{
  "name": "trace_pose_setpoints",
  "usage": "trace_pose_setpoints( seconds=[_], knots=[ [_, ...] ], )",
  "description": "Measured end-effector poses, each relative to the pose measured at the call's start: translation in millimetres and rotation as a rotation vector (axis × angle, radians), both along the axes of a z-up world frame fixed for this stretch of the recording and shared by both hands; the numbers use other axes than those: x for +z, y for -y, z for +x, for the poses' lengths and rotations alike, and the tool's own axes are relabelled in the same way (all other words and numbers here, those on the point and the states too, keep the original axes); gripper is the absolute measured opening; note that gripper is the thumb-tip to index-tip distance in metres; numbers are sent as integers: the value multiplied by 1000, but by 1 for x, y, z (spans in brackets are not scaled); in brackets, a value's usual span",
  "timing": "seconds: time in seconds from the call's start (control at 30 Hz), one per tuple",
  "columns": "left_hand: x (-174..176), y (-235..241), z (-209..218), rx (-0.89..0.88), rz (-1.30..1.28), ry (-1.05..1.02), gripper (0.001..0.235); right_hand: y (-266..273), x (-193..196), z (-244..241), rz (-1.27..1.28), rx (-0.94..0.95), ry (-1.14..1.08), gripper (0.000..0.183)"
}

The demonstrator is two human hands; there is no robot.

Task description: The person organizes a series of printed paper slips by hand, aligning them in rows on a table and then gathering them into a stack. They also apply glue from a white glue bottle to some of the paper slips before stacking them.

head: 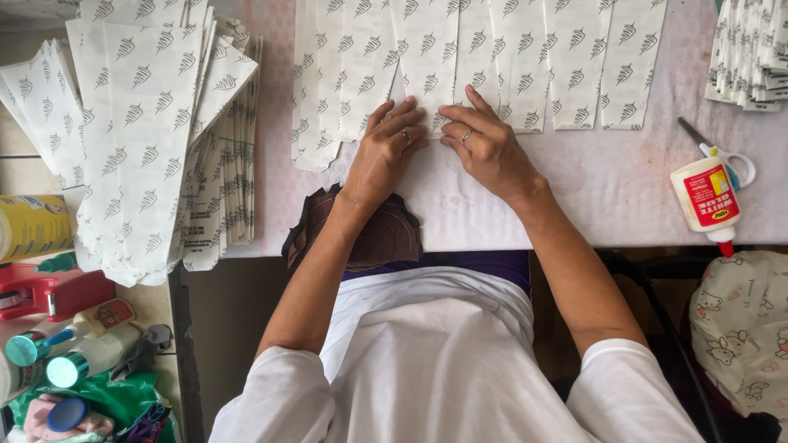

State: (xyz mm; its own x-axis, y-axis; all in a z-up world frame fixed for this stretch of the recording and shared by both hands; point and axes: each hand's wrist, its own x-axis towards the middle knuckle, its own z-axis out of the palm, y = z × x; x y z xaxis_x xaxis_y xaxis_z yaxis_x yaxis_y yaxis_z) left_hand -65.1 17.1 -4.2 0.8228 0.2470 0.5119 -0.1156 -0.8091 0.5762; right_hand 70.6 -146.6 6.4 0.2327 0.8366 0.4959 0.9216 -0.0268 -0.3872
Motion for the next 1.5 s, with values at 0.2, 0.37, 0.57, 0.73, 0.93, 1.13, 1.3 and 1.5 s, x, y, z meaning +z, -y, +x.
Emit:
trace_pose_setpoints(
  seconds=[0.2,0.37,0.57,0.73,0.93,1.13,1.3,1.5],
  knots=[
    [0,3,3,24,39,33,11,-2,14,-3,-15,-11,82,7],
    [-10,9,12,123,61,36,12,-9,15,-3,-32,-54,-35,10],
    [-20,7,12,103,-193,1,13,-16,30,-4,35,-4,-275,20],
    [-19,-4,10,-16,-119,80,9,-14,33,-3,20,-24,-334,18],
    [-4,-21,-16,306,182,-50,29,-11,26,-8,18,-41,-257,31],
    [-7,-30,-28,200,219,-268,53,-10,27,-11,-30,5,-209,32],
    [-5,-15,-11,172,312,-425,69,-9,22,-13,-39,4,-163,35],
    [-9,-12,-1,229,364,-409,49,-8,26,-14,-64,-4,-146,39]
  ],
)
